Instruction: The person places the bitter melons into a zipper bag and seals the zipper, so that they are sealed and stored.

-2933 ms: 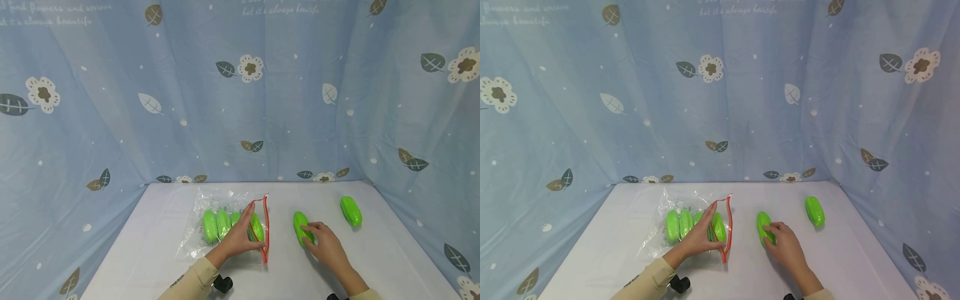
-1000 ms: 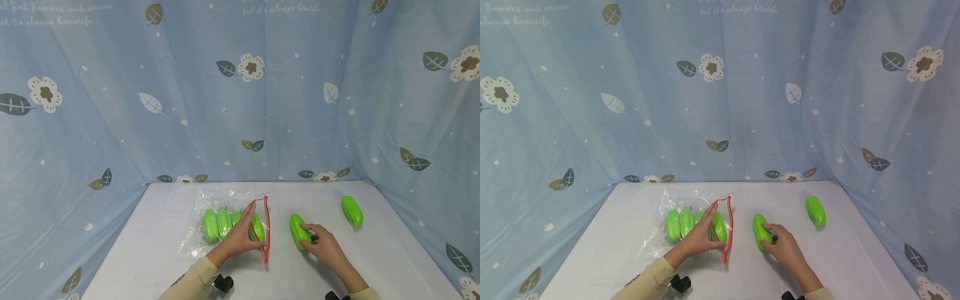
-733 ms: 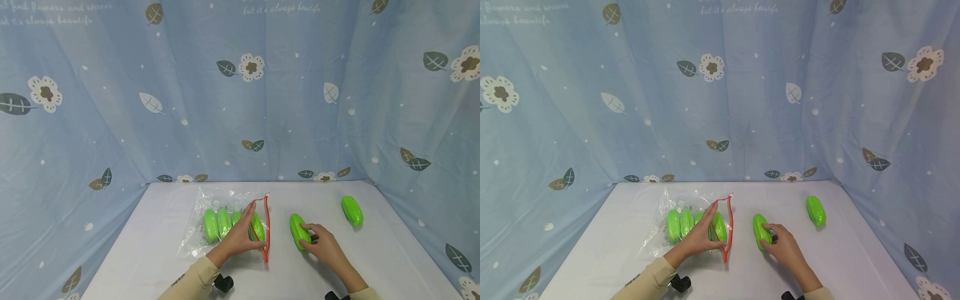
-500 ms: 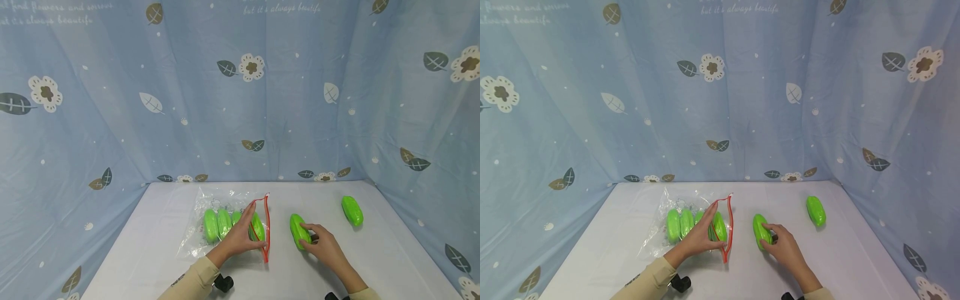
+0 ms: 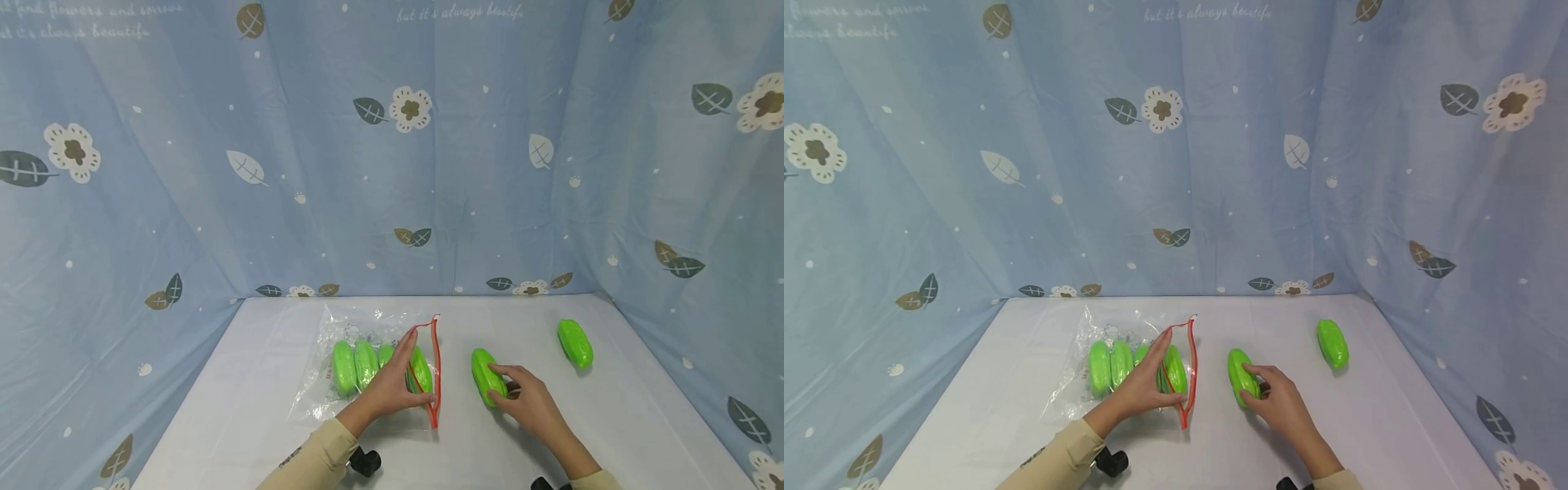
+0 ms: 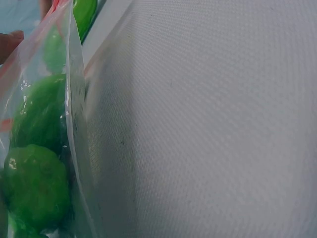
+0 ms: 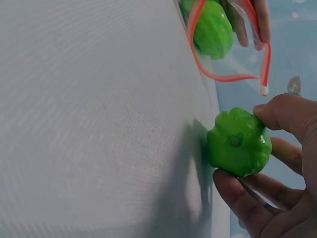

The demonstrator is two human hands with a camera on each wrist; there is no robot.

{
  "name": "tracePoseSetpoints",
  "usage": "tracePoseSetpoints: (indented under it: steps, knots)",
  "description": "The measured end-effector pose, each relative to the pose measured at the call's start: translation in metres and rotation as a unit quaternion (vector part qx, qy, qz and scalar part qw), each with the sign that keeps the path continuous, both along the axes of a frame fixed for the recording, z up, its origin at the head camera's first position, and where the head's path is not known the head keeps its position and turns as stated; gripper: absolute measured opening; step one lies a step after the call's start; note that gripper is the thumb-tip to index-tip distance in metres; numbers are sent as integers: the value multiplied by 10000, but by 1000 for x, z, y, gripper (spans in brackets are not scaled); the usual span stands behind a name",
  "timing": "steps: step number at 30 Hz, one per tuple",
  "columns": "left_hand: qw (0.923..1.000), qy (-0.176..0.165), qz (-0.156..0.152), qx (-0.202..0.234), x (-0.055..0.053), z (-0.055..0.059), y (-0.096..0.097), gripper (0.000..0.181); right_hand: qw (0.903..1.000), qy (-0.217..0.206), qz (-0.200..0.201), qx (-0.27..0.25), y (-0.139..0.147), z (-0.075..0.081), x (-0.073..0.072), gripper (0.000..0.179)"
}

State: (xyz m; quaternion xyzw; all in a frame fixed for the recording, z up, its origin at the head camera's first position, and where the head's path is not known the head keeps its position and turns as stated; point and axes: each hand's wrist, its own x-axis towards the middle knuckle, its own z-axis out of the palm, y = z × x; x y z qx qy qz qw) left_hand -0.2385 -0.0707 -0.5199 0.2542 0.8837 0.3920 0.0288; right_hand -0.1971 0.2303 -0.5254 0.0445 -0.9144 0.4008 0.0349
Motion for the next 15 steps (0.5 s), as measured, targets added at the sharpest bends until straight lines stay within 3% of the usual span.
tracePoseSetpoints:
  steps: [15]
  knots:
    - [10000,-32,-25,16,0,2,0,124,9990,71,370,-250,-4,1,-3,52]
